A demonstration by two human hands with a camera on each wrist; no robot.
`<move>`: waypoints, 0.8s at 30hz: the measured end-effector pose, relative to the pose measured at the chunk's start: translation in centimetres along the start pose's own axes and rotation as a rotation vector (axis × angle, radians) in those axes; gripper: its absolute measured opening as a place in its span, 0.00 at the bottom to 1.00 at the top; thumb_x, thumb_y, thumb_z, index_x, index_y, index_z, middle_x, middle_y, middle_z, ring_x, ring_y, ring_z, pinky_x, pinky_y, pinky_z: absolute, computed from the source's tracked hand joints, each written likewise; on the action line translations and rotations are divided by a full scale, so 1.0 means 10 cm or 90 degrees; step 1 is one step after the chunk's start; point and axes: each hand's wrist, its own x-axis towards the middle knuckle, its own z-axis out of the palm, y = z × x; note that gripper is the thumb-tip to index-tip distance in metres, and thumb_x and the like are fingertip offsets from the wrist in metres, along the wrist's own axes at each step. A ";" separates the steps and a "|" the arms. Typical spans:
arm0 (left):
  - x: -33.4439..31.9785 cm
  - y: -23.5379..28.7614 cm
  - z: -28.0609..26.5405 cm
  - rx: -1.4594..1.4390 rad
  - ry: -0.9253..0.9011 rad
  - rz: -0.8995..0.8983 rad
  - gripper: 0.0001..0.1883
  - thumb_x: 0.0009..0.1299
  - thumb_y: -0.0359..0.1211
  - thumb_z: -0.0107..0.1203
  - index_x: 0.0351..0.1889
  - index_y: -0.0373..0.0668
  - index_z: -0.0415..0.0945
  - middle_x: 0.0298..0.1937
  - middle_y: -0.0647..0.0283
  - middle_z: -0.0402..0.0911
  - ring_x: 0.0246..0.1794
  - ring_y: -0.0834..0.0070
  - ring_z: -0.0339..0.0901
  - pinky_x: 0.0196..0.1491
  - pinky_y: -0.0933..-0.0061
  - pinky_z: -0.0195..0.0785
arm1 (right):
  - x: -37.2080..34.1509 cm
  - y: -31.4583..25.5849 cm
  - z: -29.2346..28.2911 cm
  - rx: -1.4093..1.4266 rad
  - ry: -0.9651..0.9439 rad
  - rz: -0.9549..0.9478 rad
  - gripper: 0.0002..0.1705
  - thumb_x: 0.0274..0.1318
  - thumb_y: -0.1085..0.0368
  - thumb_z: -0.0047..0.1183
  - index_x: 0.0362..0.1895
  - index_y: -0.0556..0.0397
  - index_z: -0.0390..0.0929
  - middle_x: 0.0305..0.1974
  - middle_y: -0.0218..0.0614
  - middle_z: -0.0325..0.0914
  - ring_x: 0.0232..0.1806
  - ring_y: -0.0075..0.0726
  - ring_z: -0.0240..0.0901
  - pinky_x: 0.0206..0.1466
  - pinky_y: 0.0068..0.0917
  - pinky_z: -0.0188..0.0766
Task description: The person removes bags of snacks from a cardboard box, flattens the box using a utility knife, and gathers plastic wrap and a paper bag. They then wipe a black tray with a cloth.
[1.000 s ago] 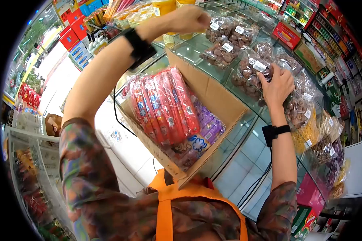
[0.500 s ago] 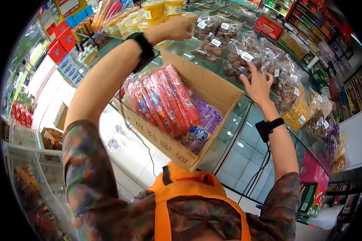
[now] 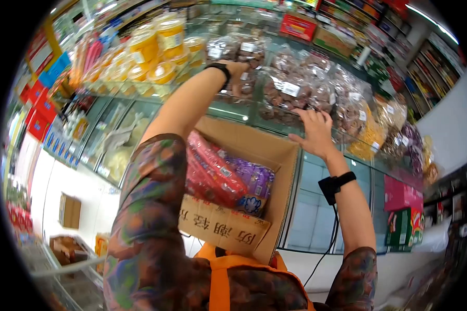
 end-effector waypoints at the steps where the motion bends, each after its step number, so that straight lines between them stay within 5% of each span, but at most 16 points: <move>1: 0.04 -0.04 0.00 0.001 -0.002 0.009 0.64 0.35 0.41 0.80 0.70 0.39 0.50 0.65 0.45 0.65 0.65 0.54 0.66 0.61 0.57 0.65 | 0.00 -0.03 -0.03 -0.011 -0.007 0.011 0.39 0.42 0.51 0.66 0.61 0.38 0.66 0.43 0.36 0.68 0.53 0.44 0.63 0.67 0.47 0.42; 5: 0.00 -0.02 -0.05 0.071 -0.007 -0.033 0.66 0.32 0.52 0.78 0.66 0.33 0.51 0.64 0.42 0.65 0.66 0.49 0.63 0.62 0.56 0.63 | 0.00 -0.07 -0.07 0.027 -0.030 0.048 0.38 0.42 0.52 0.66 0.60 0.38 0.66 0.43 0.35 0.68 0.54 0.43 0.62 0.68 0.47 0.41; 10: 0.01 -0.04 0.06 0.093 0.084 0.067 0.49 0.31 0.44 0.79 0.49 0.32 0.62 0.50 0.44 0.75 0.56 0.44 0.69 0.49 0.51 0.71 | -0.01 -0.06 -0.04 0.020 -0.028 0.063 0.38 0.43 0.53 0.66 0.60 0.39 0.66 0.45 0.35 0.67 0.55 0.43 0.61 0.70 0.47 0.39; 17: -0.46 0.18 0.30 0.189 0.350 0.038 0.39 0.44 0.30 0.72 0.52 0.44 0.59 0.50 0.51 0.73 0.54 0.52 0.71 0.46 0.50 0.73 | 0.00 -0.12 -0.02 -0.005 -0.058 0.087 0.40 0.45 0.53 0.67 0.62 0.37 0.63 0.49 0.36 0.65 0.59 0.45 0.58 0.69 0.49 0.39; 21: -0.46 0.21 0.13 0.180 0.291 0.058 0.39 0.45 0.34 0.72 0.53 0.43 0.59 0.47 0.54 0.74 0.52 0.52 0.72 0.45 0.52 0.73 | -0.01 -0.14 0.00 -0.012 -0.026 0.093 0.40 0.42 0.55 0.68 0.61 0.39 0.64 0.47 0.36 0.65 0.56 0.44 0.59 0.68 0.48 0.40; 24: -0.17 0.12 0.11 0.183 0.374 0.024 0.38 0.46 0.36 0.73 0.52 0.44 0.60 0.49 0.57 0.75 0.52 0.56 0.72 0.45 0.56 0.73 | 0.00 -0.18 -0.01 -0.009 -0.025 0.100 0.40 0.40 0.56 0.69 0.60 0.40 0.64 0.47 0.36 0.65 0.55 0.44 0.60 0.68 0.48 0.41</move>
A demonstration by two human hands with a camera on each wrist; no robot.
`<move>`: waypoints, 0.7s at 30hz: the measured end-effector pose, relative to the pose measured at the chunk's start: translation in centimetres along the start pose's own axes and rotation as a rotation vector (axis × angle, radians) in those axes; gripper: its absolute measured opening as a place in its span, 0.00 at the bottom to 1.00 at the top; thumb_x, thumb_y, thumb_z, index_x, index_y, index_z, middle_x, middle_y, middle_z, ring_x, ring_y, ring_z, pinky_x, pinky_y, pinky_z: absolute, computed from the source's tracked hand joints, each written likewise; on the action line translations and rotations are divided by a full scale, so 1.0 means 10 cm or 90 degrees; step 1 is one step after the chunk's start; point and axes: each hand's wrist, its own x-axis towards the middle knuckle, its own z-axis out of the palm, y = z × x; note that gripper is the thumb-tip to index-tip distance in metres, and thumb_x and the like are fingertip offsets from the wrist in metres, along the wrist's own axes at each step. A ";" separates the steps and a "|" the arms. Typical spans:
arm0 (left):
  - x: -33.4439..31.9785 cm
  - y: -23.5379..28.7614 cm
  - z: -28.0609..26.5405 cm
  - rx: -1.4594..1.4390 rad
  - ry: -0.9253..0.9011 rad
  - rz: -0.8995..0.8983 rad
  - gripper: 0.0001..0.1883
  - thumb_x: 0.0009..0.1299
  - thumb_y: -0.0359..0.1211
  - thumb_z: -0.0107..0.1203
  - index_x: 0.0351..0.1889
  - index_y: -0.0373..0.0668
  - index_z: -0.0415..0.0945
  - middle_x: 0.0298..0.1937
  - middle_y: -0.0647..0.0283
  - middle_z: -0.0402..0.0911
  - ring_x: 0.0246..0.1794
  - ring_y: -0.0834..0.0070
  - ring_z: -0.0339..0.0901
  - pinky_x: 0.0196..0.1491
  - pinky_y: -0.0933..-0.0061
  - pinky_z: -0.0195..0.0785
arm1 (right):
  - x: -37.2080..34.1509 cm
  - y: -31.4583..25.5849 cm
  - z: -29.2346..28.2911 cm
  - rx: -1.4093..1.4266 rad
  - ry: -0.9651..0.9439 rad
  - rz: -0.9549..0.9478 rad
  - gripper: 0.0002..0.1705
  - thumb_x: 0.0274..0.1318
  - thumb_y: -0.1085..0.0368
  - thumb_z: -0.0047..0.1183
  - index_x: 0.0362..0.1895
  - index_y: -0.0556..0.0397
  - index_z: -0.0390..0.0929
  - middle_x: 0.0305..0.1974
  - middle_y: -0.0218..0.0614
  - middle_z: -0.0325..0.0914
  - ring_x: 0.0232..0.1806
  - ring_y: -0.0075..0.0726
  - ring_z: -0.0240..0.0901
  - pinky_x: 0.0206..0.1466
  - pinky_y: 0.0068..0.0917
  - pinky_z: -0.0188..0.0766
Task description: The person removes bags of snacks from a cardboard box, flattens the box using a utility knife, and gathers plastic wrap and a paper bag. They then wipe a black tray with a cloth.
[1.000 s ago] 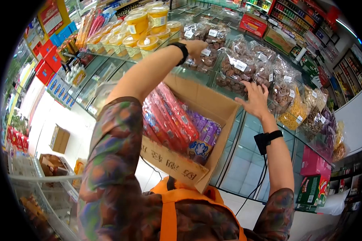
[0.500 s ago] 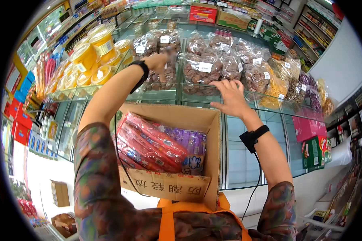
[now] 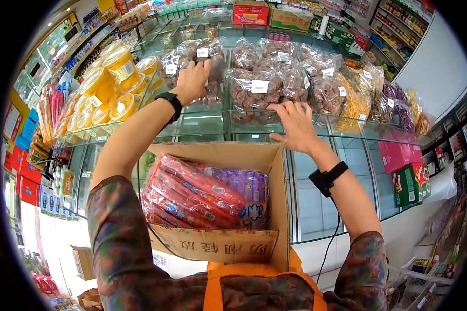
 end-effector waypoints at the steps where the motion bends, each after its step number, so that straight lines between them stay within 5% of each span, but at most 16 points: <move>1: 0.07 -0.02 0.05 0.007 0.034 -0.001 0.36 0.47 0.36 0.72 0.50 0.44 0.60 0.47 0.60 0.75 0.52 0.59 0.72 0.46 0.54 0.71 | 0.01 0.01 -0.02 0.002 -0.008 0.006 0.40 0.40 0.56 0.69 0.60 0.41 0.64 0.47 0.36 0.65 0.55 0.44 0.60 0.68 0.48 0.41; 8: 0.19 -0.18 0.14 -0.044 0.030 0.058 0.43 0.44 0.34 0.74 0.56 0.43 0.59 0.54 0.56 0.71 0.58 0.55 0.68 0.52 0.49 0.66 | 0.01 0.01 0.00 -0.003 -0.003 0.010 0.40 0.40 0.56 0.69 0.60 0.40 0.64 0.48 0.36 0.65 0.57 0.44 0.60 0.68 0.48 0.41; 13: 0.29 -0.68 0.17 -0.208 0.046 0.153 0.53 0.37 0.33 0.75 0.64 0.42 0.58 0.56 0.47 0.65 0.61 0.48 0.61 0.60 0.57 0.63 | 0.01 0.03 -0.01 -0.005 -0.009 -0.001 0.41 0.41 0.56 0.68 0.61 0.40 0.64 0.48 0.36 0.65 0.58 0.44 0.59 0.68 0.49 0.41; 16: 0.23 -0.92 -0.09 -0.306 -0.011 -0.022 0.35 0.43 0.38 0.72 0.51 0.39 0.72 0.50 0.46 0.72 0.46 0.51 0.75 0.50 0.59 0.71 | 0.02 0.03 -0.01 0.001 -0.018 0.003 0.40 0.41 0.56 0.68 0.61 0.38 0.64 0.49 0.35 0.65 0.58 0.43 0.59 0.68 0.50 0.42; 19: 0.16 -1.03 -0.23 -0.250 -0.028 -0.014 0.30 0.51 0.42 0.69 0.49 0.38 0.76 0.39 0.53 0.82 0.41 0.61 0.79 0.46 0.65 0.72 | 0.02 0.07 -0.01 -0.021 -0.004 -0.036 0.40 0.41 0.54 0.68 0.61 0.36 0.64 0.50 0.35 0.65 0.58 0.43 0.59 0.66 0.50 0.43; 21: -0.01 -0.84 -0.47 -0.528 -0.128 -0.050 0.24 0.61 0.38 0.65 0.52 0.36 0.75 0.42 0.62 0.81 0.37 0.76 0.78 0.39 0.76 0.72 | 0.02 0.12 0.02 -0.047 0.006 -0.059 0.41 0.41 0.53 0.68 0.61 0.35 0.64 0.51 0.35 0.65 0.59 0.42 0.59 0.65 0.50 0.45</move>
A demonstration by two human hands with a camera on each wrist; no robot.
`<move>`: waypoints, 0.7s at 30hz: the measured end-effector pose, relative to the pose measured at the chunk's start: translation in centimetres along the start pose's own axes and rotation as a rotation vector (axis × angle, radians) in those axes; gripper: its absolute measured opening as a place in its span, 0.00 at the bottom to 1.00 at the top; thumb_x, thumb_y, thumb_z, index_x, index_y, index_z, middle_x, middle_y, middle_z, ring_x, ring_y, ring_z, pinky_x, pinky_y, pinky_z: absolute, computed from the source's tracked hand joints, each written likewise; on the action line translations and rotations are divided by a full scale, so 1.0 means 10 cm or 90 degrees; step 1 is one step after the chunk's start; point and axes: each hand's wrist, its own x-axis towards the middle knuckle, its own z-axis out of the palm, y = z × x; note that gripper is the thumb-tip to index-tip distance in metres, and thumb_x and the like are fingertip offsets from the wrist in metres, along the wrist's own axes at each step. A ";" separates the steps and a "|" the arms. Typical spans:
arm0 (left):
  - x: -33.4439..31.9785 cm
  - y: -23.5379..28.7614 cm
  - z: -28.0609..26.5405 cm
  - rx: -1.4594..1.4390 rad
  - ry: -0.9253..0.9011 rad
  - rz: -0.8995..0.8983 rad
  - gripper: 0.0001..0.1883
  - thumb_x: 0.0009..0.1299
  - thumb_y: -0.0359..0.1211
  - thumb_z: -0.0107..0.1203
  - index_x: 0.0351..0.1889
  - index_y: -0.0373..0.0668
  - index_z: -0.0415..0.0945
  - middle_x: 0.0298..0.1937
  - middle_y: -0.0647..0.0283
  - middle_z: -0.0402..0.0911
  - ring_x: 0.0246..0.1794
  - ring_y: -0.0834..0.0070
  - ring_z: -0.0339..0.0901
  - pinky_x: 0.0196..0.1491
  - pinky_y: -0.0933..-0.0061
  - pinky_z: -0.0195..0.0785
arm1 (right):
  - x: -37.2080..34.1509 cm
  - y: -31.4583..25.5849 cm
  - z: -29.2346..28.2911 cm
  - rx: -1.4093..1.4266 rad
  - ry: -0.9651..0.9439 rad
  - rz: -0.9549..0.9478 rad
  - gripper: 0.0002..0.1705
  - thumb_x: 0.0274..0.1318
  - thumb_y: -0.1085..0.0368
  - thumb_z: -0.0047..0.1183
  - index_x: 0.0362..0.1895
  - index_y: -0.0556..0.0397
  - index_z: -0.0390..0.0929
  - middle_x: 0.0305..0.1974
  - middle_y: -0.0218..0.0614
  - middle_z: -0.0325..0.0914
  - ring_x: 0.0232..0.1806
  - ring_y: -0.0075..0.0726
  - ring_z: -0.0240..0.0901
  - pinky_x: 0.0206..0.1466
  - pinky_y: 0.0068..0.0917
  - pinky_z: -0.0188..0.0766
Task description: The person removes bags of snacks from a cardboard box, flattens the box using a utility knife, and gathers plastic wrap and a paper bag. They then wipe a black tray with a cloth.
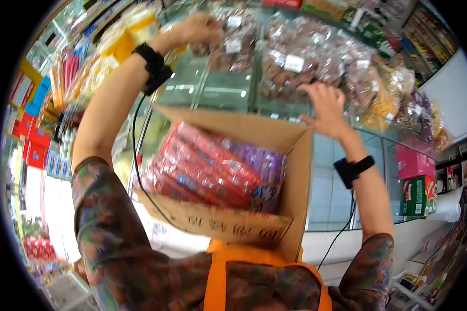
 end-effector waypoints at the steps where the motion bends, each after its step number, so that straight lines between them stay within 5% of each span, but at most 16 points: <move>1: -0.11 0.13 0.03 0.046 0.005 0.043 0.18 0.65 0.35 0.61 0.50 0.37 0.76 0.40 0.64 0.80 0.29 0.81 0.77 0.33 0.80 0.71 | 0.01 -0.02 -0.03 0.011 -0.020 0.006 0.41 0.40 0.52 0.68 0.61 0.36 0.64 0.51 0.34 0.65 0.59 0.43 0.59 0.64 0.51 0.46; 2: -0.31 0.33 0.02 0.001 -0.042 0.086 0.15 0.66 0.35 0.59 0.48 0.37 0.77 0.37 0.66 0.80 0.27 0.82 0.76 0.33 0.81 0.71 | 0.00 -0.01 0.00 0.001 -0.009 0.003 0.41 0.41 0.53 0.68 0.62 0.36 0.64 0.52 0.35 0.65 0.59 0.43 0.58 0.65 0.49 0.45; 3: -0.54 0.56 -0.04 -0.031 -0.110 0.046 0.20 0.65 0.42 0.57 0.47 0.34 0.79 0.41 0.54 0.84 0.41 0.65 0.81 0.42 0.68 0.75 | -0.01 -0.03 0.01 0.013 -0.018 0.005 0.41 0.41 0.54 0.68 0.62 0.36 0.63 0.52 0.35 0.65 0.60 0.43 0.58 0.65 0.48 0.44; 5: -1.00 0.79 -0.02 -0.003 -0.146 0.051 0.13 0.66 0.33 0.59 0.46 0.37 0.77 0.36 0.66 0.81 0.28 0.84 0.77 0.32 0.82 0.71 | 0.02 -0.05 -0.04 0.023 -0.020 0.015 0.42 0.41 0.55 0.68 0.63 0.36 0.63 0.53 0.35 0.65 0.60 0.44 0.58 0.66 0.47 0.43; 8: -1.53 0.88 0.01 0.110 -0.371 -0.066 0.15 0.65 0.35 0.60 0.45 0.37 0.77 0.37 0.59 0.81 0.34 0.75 0.80 0.37 0.77 0.73 | 0.02 -0.05 -0.06 0.042 -0.054 0.030 0.43 0.42 0.57 0.68 0.64 0.36 0.62 0.55 0.35 0.65 0.61 0.46 0.58 0.68 0.46 0.42; 10: -1.76 0.55 0.25 0.276 -0.392 -0.003 0.26 0.58 0.39 0.67 0.50 0.34 0.75 0.43 0.49 0.79 0.45 0.62 0.79 0.47 0.67 0.73 | 0.03 -0.03 -0.05 0.039 -0.072 0.032 0.43 0.41 0.59 0.68 0.64 0.36 0.62 0.55 0.36 0.65 0.61 0.47 0.57 0.68 0.46 0.42; 12: -1.89 0.19 0.50 0.325 -0.433 -0.059 0.41 0.48 0.44 0.73 0.56 0.32 0.68 0.49 0.41 0.75 0.55 0.54 0.73 0.56 0.61 0.67 | 0.02 0.00 -0.07 0.051 -0.077 0.032 0.43 0.42 0.60 0.68 0.65 0.37 0.62 0.56 0.38 0.64 0.62 0.48 0.56 0.68 0.47 0.43; 15: -2.15 0.01 0.64 0.264 -0.330 -0.060 0.53 0.41 0.47 0.76 0.61 0.28 0.62 0.51 0.39 0.72 0.57 0.52 0.71 0.58 0.61 0.66 | 0.00 0.00 -0.11 0.099 -0.024 0.022 0.41 0.43 0.62 0.66 0.65 0.39 0.62 0.57 0.40 0.64 0.62 0.50 0.56 0.68 0.46 0.46; 16: -2.17 -0.09 0.68 0.219 -0.279 -0.041 0.55 0.40 0.49 0.77 0.62 0.29 0.61 0.48 0.39 0.75 0.55 0.52 0.73 0.57 0.61 0.67 | -0.01 -0.02 -0.15 0.113 0.024 0.013 0.40 0.45 0.63 0.65 0.64 0.40 0.63 0.58 0.41 0.64 0.62 0.51 0.57 0.68 0.45 0.48; 20: -2.09 -0.26 0.68 -0.023 -0.320 -0.313 0.53 0.42 0.48 0.76 0.64 0.34 0.62 0.44 0.43 0.79 0.49 0.54 0.77 0.52 0.60 0.68 | 0.14 -0.27 -0.45 0.202 0.120 -0.031 0.34 0.49 0.65 0.60 0.63 0.46 0.65 0.58 0.43 0.64 0.62 0.54 0.58 0.65 0.41 0.54; 21: -2.10 -0.19 0.64 0.010 -0.318 -0.245 0.52 0.43 0.48 0.76 0.64 0.34 0.62 0.44 0.44 0.79 0.48 0.55 0.77 0.51 0.62 0.69 | 0.18 -0.34 -0.51 0.206 0.120 -0.044 0.33 0.50 0.65 0.59 0.62 0.47 0.66 0.57 0.43 0.65 0.61 0.54 0.58 0.65 0.40 0.55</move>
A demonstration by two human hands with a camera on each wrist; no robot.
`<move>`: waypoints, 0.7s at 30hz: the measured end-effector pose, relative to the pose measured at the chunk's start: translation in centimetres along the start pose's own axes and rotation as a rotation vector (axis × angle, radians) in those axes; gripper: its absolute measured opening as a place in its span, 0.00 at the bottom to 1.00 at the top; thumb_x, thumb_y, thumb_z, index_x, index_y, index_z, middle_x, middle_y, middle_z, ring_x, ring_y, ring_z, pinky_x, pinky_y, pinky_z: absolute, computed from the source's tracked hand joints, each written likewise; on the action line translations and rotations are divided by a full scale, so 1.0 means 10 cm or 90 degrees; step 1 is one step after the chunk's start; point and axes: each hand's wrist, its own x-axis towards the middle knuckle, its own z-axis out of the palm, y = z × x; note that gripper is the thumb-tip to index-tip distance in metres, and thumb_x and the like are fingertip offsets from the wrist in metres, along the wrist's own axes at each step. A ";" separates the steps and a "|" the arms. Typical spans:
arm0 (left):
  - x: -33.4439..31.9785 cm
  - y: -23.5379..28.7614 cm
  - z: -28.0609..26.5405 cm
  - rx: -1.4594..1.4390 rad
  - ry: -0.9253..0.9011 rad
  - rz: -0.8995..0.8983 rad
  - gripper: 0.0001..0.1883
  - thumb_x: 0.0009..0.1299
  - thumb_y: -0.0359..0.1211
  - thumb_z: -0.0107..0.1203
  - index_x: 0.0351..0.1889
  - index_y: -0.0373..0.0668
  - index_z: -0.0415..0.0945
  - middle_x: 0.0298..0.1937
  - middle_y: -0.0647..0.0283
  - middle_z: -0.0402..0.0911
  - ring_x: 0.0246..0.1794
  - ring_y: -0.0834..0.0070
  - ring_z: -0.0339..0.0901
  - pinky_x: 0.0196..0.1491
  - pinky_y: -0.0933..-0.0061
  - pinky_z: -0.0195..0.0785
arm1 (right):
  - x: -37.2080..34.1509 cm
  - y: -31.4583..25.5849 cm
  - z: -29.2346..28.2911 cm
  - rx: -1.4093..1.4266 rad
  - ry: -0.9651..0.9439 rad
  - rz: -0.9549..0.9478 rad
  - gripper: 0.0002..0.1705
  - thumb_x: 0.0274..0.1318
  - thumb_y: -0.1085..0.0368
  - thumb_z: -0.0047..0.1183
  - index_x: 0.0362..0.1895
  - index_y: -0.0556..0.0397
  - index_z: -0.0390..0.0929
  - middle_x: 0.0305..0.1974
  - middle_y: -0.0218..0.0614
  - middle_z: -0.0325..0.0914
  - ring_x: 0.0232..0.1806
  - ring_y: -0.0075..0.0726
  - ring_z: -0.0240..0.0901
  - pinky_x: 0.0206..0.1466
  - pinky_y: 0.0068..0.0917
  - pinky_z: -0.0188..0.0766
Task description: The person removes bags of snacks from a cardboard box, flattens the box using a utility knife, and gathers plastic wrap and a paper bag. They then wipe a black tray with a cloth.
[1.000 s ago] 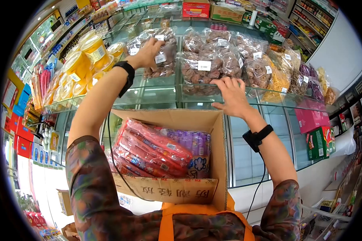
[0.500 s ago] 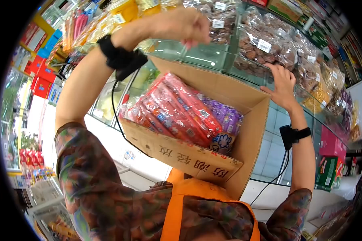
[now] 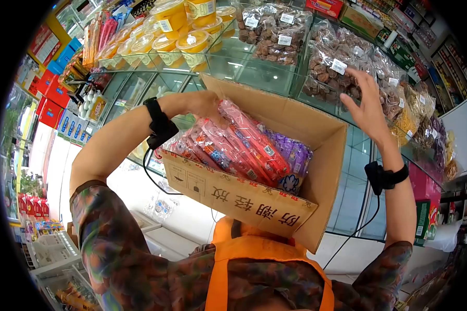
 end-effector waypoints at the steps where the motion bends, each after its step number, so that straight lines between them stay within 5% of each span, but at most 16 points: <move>1: -0.05 0.05 -0.01 0.045 0.009 0.055 0.51 0.43 0.47 0.76 0.64 0.34 0.62 0.45 0.45 0.79 0.47 0.56 0.77 0.50 0.64 0.70 | 0.06 -0.08 -0.02 0.008 -0.005 -0.012 0.31 0.51 0.65 0.58 0.62 0.48 0.66 0.57 0.44 0.66 0.61 0.53 0.59 0.65 0.40 0.55; 4: -0.10 -0.02 0.05 0.019 0.002 0.055 0.44 0.47 0.44 0.74 0.60 0.35 0.65 0.44 0.52 0.81 0.47 0.63 0.78 0.39 0.67 0.71 | 0.09 -0.40 0.01 0.040 -0.033 -0.070 0.28 0.53 0.64 0.56 0.60 0.49 0.68 0.53 0.44 0.69 0.57 0.50 0.63 0.63 0.38 0.58; 6: -0.10 -0.09 0.11 -0.116 -0.019 0.009 0.41 0.49 0.41 0.73 0.59 0.36 0.65 0.44 0.56 0.81 0.48 0.65 0.78 0.37 0.69 0.72 | 0.06 -0.66 0.06 0.068 -0.043 -0.126 0.27 0.54 0.64 0.56 0.59 0.49 0.68 0.52 0.44 0.70 0.55 0.49 0.65 0.62 0.37 0.60; 8: -0.20 -0.13 0.25 -0.326 -0.056 -0.037 0.43 0.49 0.38 0.73 0.62 0.37 0.61 0.46 0.56 0.81 0.51 0.64 0.77 0.45 0.70 0.72 | -0.05 -0.91 0.15 0.230 -0.204 -0.016 0.30 0.53 0.63 0.58 0.61 0.51 0.67 0.54 0.45 0.70 0.55 0.44 0.68 0.61 0.36 0.63; 12: -0.25 -0.04 0.46 -0.218 0.179 0.216 0.44 0.50 0.30 0.73 0.62 0.34 0.58 0.49 0.53 0.80 0.51 0.66 0.77 0.53 0.71 0.70 | -0.35 -1.08 0.58 0.352 -0.369 0.076 0.44 0.48 0.59 0.64 0.69 0.48 0.57 0.55 0.46 0.69 0.57 0.40 0.66 0.62 0.36 0.63; 14: -0.59 0.41 0.44 -0.117 0.255 0.182 0.37 0.52 0.32 0.72 0.57 0.37 0.62 0.43 0.52 0.80 0.46 0.61 0.79 0.50 0.68 0.71 | -0.41 -1.01 0.85 0.347 -0.282 -0.033 0.50 0.44 0.58 0.68 0.70 0.47 0.54 0.56 0.49 0.69 0.55 0.41 0.68 0.60 0.36 0.66; 16: -0.74 0.78 0.55 -0.071 0.279 0.239 0.34 0.53 0.33 0.72 0.55 0.40 0.64 0.41 0.52 0.80 0.42 0.57 0.79 0.48 0.66 0.71 | -0.38 -1.08 0.75 0.405 -0.355 0.048 0.56 0.37 0.54 0.71 0.70 0.49 0.52 0.54 0.52 0.71 0.54 0.46 0.71 0.58 0.36 0.67; 18: -0.87 1.05 0.75 -0.099 0.311 0.324 0.30 0.54 0.32 0.71 0.51 0.42 0.66 0.38 0.52 0.79 0.35 0.55 0.78 0.42 0.65 0.71 | -0.35 -1.16 0.60 0.530 -0.407 0.114 0.57 0.33 0.50 0.72 0.68 0.51 0.56 0.51 0.53 0.75 0.52 0.50 0.73 0.56 0.35 0.69; 21: -1.12 1.36 0.83 -0.051 0.354 0.355 0.25 0.53 0.28 0.70 0.47 0.40 0.69 0.36 0.53 0.78 0.30 0.63 0.77 0.36 0.70 0.72 | -0.56 -1.15 0.33 0.516 -0.277 0.062 0.48 0.33 0.51 0.73 0.61 0.51 0.67 0.46 0.48 0.79 0.45 0.45 0.76 0.51 0.34 0.71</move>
